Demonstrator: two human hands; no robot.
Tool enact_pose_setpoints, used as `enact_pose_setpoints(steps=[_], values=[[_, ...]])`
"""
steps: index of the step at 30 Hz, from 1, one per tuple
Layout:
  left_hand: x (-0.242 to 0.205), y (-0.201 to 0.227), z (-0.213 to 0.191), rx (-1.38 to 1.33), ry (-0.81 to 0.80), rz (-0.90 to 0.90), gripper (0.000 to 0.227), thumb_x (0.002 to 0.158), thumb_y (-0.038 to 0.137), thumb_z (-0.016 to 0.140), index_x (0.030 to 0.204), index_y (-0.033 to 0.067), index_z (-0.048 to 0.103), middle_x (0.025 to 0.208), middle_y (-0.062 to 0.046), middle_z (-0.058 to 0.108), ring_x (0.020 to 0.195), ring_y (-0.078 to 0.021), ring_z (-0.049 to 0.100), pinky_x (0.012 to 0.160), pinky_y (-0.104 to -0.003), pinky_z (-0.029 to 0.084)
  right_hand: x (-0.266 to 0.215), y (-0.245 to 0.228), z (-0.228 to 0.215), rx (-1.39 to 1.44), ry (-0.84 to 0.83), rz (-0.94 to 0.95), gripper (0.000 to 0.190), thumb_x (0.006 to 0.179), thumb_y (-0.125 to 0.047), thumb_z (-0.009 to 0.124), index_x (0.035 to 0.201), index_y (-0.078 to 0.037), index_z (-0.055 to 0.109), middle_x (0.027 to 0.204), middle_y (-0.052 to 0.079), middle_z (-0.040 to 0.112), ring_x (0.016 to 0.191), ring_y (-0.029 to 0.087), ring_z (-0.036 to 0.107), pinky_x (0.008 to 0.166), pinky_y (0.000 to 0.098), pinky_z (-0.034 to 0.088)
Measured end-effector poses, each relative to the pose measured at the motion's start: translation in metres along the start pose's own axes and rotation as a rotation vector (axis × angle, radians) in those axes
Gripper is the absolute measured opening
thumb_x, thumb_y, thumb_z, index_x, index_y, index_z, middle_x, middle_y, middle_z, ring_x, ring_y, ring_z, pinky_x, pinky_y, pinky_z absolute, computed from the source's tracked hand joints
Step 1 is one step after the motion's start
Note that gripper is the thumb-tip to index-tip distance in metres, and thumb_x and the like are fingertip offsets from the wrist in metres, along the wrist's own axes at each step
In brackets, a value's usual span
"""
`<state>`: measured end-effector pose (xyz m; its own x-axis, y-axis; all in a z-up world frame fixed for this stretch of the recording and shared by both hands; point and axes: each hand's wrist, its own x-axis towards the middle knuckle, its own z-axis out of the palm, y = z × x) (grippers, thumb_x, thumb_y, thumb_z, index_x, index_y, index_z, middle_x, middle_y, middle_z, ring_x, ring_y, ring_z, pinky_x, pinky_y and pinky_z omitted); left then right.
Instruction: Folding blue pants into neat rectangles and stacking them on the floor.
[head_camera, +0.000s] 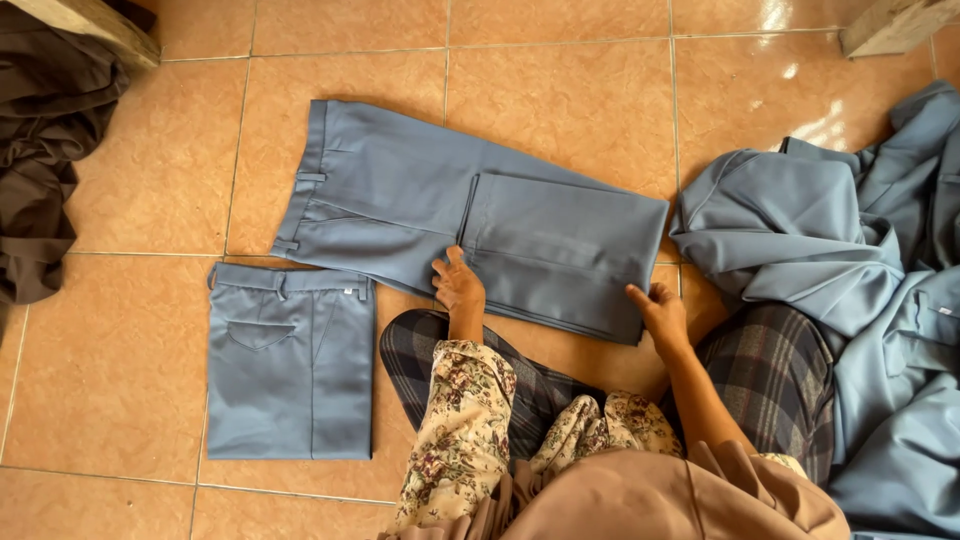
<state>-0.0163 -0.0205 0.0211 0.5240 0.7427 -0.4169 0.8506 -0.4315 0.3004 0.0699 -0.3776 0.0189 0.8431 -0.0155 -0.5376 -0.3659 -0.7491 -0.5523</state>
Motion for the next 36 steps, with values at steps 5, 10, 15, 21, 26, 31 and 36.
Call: enact_pose_setpoints(steps=[5,10,15,21,26,31,36], values=[[0.02,-0.023,0.035,0.034,0.016,0.058,0.032,0.091,0.011,0.067,0.111,0.0304,0.051,0.123,-0.009,0.045,0.109,-0.0409,0.06,0.086,-0.052,0.057,-0.064,-0.12,-0.058,1.006,-0.006,-0.151,0.016,0.089,-0.016,0.079,0.087,-0.012,0.064,0.068,-0.002,0.057,0.06,0.012,0.062,0.052,0.023,0.054],[-0.033,0.012,0.086,-0.091,0.15,0.405,0.046,0.089,0.004,0.069,0.131,0.0185,0.056,0.124,-0.018,0.045,0.11,-0.0442,0.059,0.095,-0.051,0.054,-0.09,-0.155,-0.105,1.054,0.041,-0.285,0.015,0.093,-0.011,0.078,0.087,-0.013,0.065,0.07,-0.002,0.059,0.063,0.01,0.065,0.057,0.0219,0.057],[-0.131,0.062,0.145,-0.402,0.022,0.699,0.068,0.088,-0.004,0.042,0.155,0.0034,0.036,0.158,-0.029,0.029,0.141,-0.0444,0.034,0.118,-0.051,0.029,-0.131,-0.188,-0.157,1.064,0.03,-0.479,0.015,0.098,-0.005,0.069,0.087,-0.012,0.061,0.086,-0.004,0.064,0.071,0.001,0.052,0.071,0.0138,0.046],[-0.207,0.066,0.257,-0.561,-0.349,0.694,0.086,0.078,0.039,0.072,0.15,0.0054,0.041,0.136,-0.025,0.059,0.128,-0.0388,0.058,0.112,-0.044,0.044,-0.095,-0.211,-0.113,0.873,0.232,-0.588,0.026,0.085,0.0,0.086,0.08,-0.012,0.063,0.07,-0.001,0.047,0.065,0.008,0.048,0.055,0.0235,0.042],[-0.205,0.07,0.26,-0.661,-0.662,0.249,0.035,0.083,0.029,0.058,0.111,0.0088,0.065,0.103,-0.013,0.071,0.104,-0.0313,0.069,0.09,-0.045,0.054,-0.102,-0.236,-0.037,0.577,-0.396,-0.647,0.031,0.1,-0.028,0.069,0.123,-0.008,0.064,0.098,0.025,0.073,0.092,0.031,0.073,0.076,0.042,0.063],[-0.173,0.04,0.321,-1.184,-0.837,-0.044,0.048,0.098,0.042,0.074,0.13,0.0086,0.063,0.105,-0.016,0.07,0.082,-0.0253,0.074,0.074,-0.037,0.063,-0.089,-0.184,-0.007,-0.094,-0.245,-0.633,0.036,0.098,-0.031,0.065,0.132,-0.018,0.065,0.116,0.014,0.073,0.108,0.04,0.069,0.087,0.0531,0.058],[-0.18,0.057,0.097,-0.204,-0.959,0.349,0.04,0.095,0.024,0.054,0.13,0.0113,0.068,0.117,-0.024,0.071,0.103,-0.0371,0.071,0.083,-0.046,0.062,-0.054,-0.081,0.021,-0.547,-0.075,-0.482,0.053,0.095,-0.041,0.065,0.145,-0.028,0.052,0.14,0.001,0.057,0.13,0.032,0.054,0.098,0.066,0.049]])
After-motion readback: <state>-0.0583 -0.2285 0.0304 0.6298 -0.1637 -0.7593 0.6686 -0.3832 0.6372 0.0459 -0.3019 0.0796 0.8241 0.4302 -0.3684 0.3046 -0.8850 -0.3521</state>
